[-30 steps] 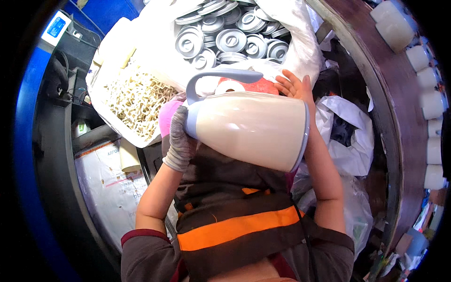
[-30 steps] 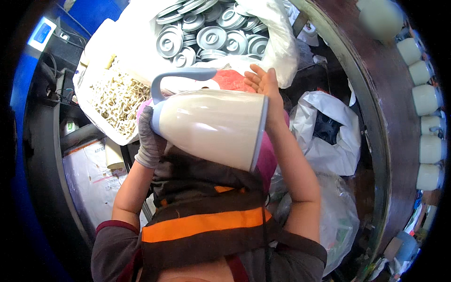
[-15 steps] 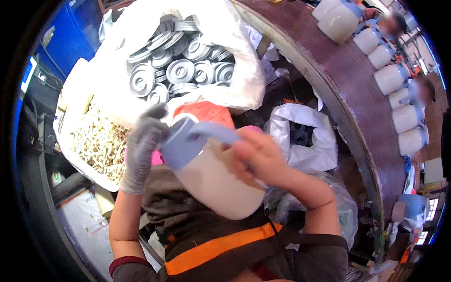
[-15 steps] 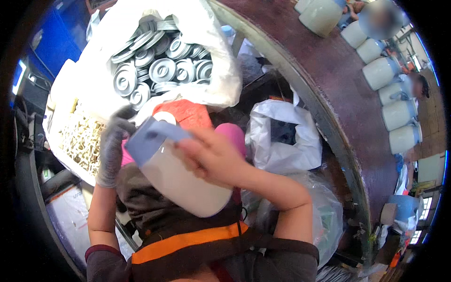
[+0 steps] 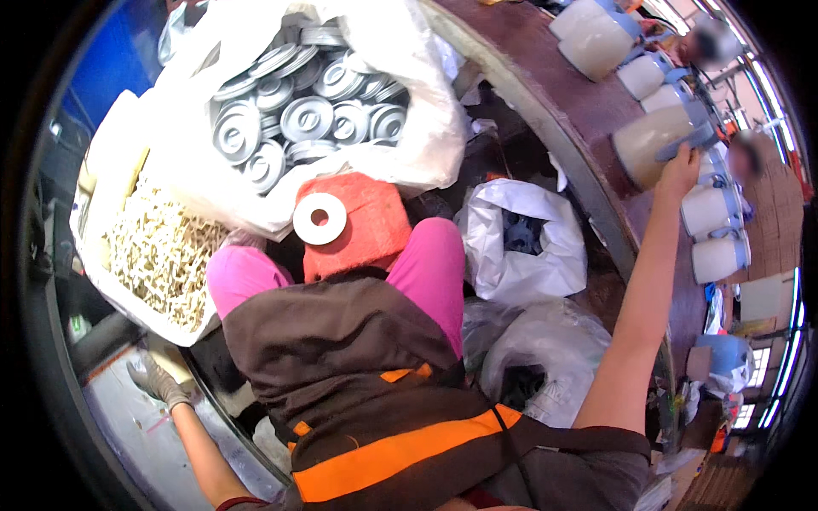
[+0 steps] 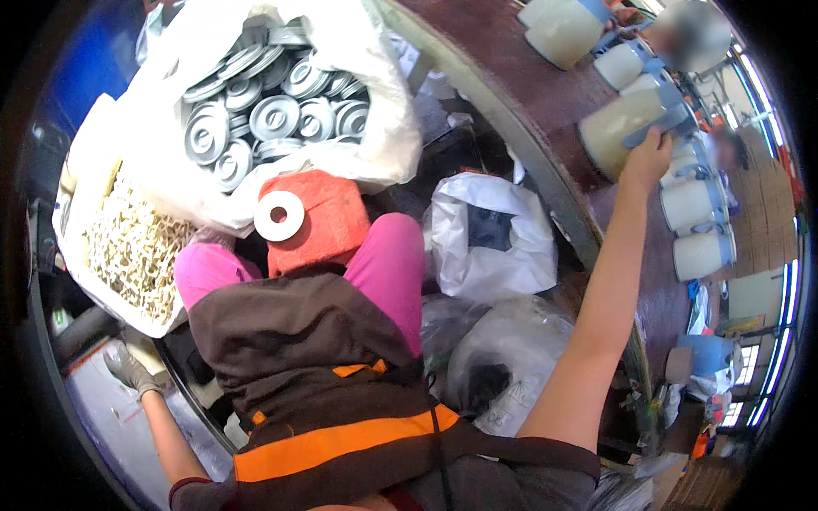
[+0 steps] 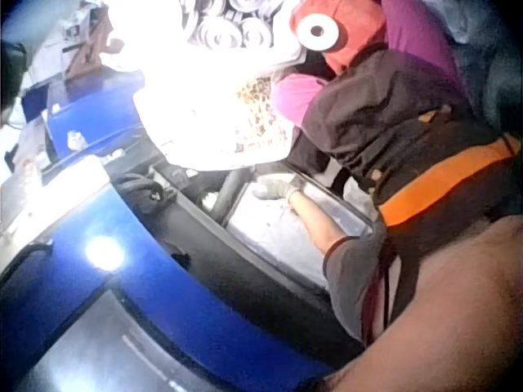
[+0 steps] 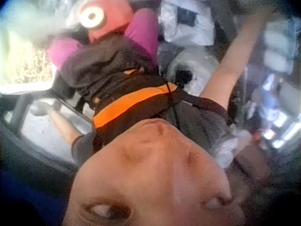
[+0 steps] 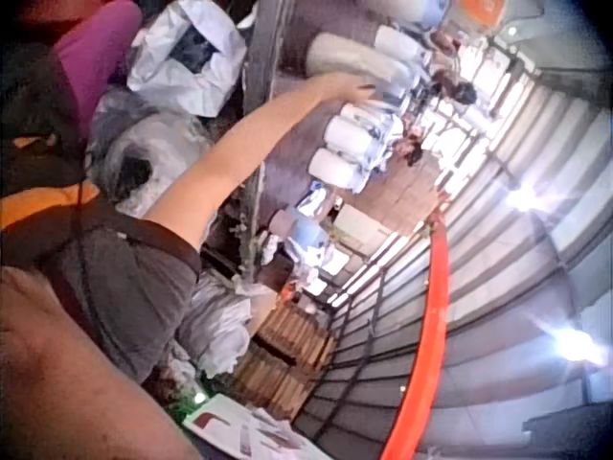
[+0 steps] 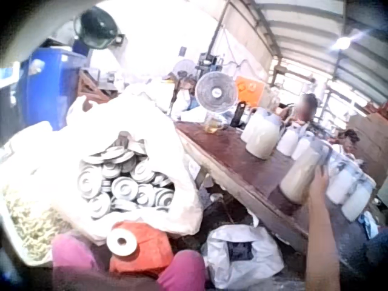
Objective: The person sits on the floor and repeatedly assembles white plastic pitchers. They pick up a pitcher body, insert a filter, and screw on a grey lid. The person handles the pitchers one at a time, placing the finished units on a nearby table.
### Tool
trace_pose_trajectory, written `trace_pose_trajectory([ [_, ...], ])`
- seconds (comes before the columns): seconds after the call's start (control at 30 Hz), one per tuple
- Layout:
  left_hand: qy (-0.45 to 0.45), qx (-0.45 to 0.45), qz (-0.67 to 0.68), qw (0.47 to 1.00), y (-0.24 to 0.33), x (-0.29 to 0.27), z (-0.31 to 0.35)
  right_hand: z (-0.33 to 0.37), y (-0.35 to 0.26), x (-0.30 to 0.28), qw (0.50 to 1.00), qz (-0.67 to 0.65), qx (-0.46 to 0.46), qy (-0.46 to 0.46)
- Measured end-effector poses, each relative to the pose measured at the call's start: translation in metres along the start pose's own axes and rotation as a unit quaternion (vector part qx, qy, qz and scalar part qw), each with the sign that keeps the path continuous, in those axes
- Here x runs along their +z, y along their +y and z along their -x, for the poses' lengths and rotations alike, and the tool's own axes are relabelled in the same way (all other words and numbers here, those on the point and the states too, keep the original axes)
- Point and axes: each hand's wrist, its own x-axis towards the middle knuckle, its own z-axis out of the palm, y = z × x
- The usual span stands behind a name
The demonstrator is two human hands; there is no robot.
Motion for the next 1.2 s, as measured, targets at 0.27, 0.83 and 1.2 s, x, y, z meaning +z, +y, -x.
trace_pose_trajectory([
  [0.27, -0.045, -0.318, 0.235, 0.917, -0.156, 0.033, 0.033, 0.137, -0.047, 0.052, 0.985, -0.020, -0.059, -0.164],
  [0.83, -0.033, -0.286, 0.562, 0.775, 0.044, -0.065, 0.002, 0.419, -0.289, 0.094, 0.644, -0.410, 0.030, -0.646],
  [1.2, -0.522, 0.250, 0.259, 0.773, 0.305, 0.019, 0.137, 0.354, -0.322, 0.030, 0.518, -0.517, -0.197, -0.653],
])
